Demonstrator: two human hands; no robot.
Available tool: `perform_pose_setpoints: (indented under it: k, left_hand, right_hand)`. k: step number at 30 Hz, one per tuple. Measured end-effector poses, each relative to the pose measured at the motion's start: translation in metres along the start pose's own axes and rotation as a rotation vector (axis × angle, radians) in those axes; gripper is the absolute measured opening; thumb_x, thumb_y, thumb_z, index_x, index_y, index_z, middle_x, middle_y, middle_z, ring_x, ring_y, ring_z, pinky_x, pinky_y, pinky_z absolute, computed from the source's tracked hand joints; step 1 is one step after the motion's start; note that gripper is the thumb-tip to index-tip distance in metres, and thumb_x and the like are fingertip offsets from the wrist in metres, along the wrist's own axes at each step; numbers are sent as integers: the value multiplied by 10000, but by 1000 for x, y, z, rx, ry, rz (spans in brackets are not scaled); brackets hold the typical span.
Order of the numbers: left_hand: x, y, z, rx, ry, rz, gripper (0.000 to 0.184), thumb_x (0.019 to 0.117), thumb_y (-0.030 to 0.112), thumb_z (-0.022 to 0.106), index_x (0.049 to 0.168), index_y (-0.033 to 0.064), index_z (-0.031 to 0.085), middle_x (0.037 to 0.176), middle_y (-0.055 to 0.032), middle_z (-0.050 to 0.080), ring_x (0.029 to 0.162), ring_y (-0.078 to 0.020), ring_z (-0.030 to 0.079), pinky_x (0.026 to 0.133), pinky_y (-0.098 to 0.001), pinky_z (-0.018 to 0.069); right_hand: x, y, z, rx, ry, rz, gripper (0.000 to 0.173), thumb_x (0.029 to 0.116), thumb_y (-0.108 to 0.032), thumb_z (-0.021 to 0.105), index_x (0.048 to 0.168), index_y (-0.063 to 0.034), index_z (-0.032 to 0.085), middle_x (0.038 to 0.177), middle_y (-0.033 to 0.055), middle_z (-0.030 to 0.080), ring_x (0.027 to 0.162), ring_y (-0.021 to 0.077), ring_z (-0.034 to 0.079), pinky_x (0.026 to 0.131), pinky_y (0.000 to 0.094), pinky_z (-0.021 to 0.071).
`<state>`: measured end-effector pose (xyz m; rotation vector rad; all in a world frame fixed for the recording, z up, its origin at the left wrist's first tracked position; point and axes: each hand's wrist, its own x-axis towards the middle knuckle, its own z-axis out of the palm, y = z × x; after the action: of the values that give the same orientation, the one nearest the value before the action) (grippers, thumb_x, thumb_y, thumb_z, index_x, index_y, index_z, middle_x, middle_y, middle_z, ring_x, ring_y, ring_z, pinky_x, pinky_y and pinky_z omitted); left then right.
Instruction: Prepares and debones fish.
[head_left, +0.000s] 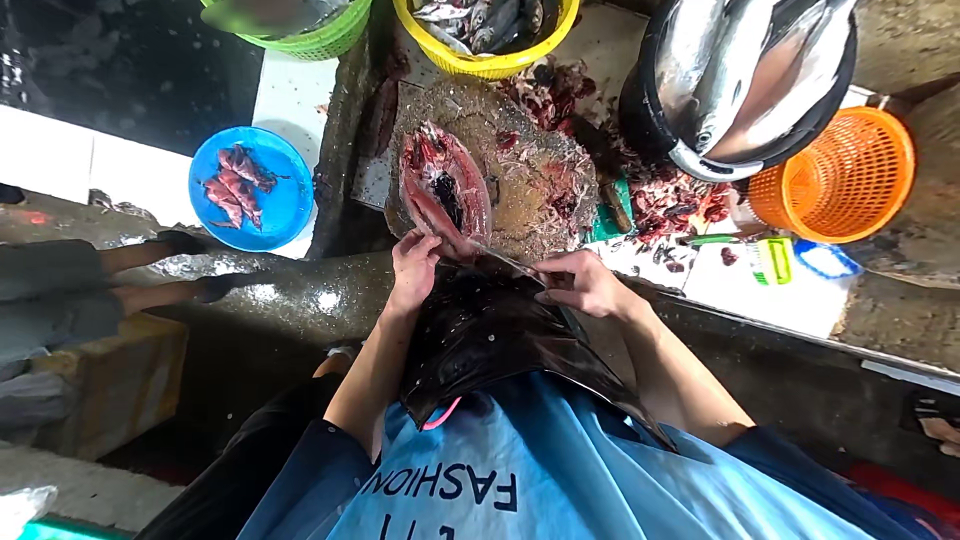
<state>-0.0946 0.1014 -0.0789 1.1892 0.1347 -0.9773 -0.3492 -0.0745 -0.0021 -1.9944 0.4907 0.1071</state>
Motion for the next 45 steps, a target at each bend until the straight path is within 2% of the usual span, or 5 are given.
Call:
perform_pose_setpoints:
  k: [13, 22, 30, 40, 45]
  left_hand:
    - [2, -2, 1, 158, 4, 118, 150, 936, 37, 599, 1079, 15, 639, 928, -75, 686, 821, -168, 672, 738, -374, 588]
    - [-2, 4, 2, 154, -60, 118, 158, 926, 1, 601, 1080, 3, 636, 937, -80, 695, 828, -178, 690, 767, -377, 610]
    - [1, 2, -7, 316, -79, 175, 151, 930, 37, 649, 1077, 4, 655, 922, -82, 697, 812, -167, 679, 707, -350, 593]
    - [2, 13, -13, 399, -116, -23, 476, 784, -95, 731, 1236, -35, 593, 1101, -168, 703, 956, -247, 709, 813, -435, 623]
    - [63, 65, -8, 745, 90, -83, 291, 929, 158, 701, 1134, -46, 664, 1012, -190, 686, 862, -257, 667, 769, -456, 581]
  right_hand:
    - [30, -1, 14, -186, -230, 75, 218, 840, -226, 725, 1047, -215, 794, 768, -34, 697, 704, 134, 629, 719, 483, 506]
    - [24, 5, 16, -14, 22, -27, 396, 799, -394, 741, 1121, -167, 776, 807, -56, 681, 637, 63, 564, 594, 347, 500]
    - [42, -4, 18, -242, -192, 114, 304, 847, -319, 755, 1141, -248, 792, 919, -19, 749, 875, 169, 669, 935, 553, 463]
    - [11, 9, 17, -216, 311, 285, 279, 816, -372, 706, 960, -141, 767, 758, 46, 690, 665, 247, 651, 602, 562, 524]
    - [10, -2, 22, -66, 379, 244, 310, 833, -341, 683, 1028, -114, 764, 771, 26, 683, 664, 180, 632, 617, 493, 527]
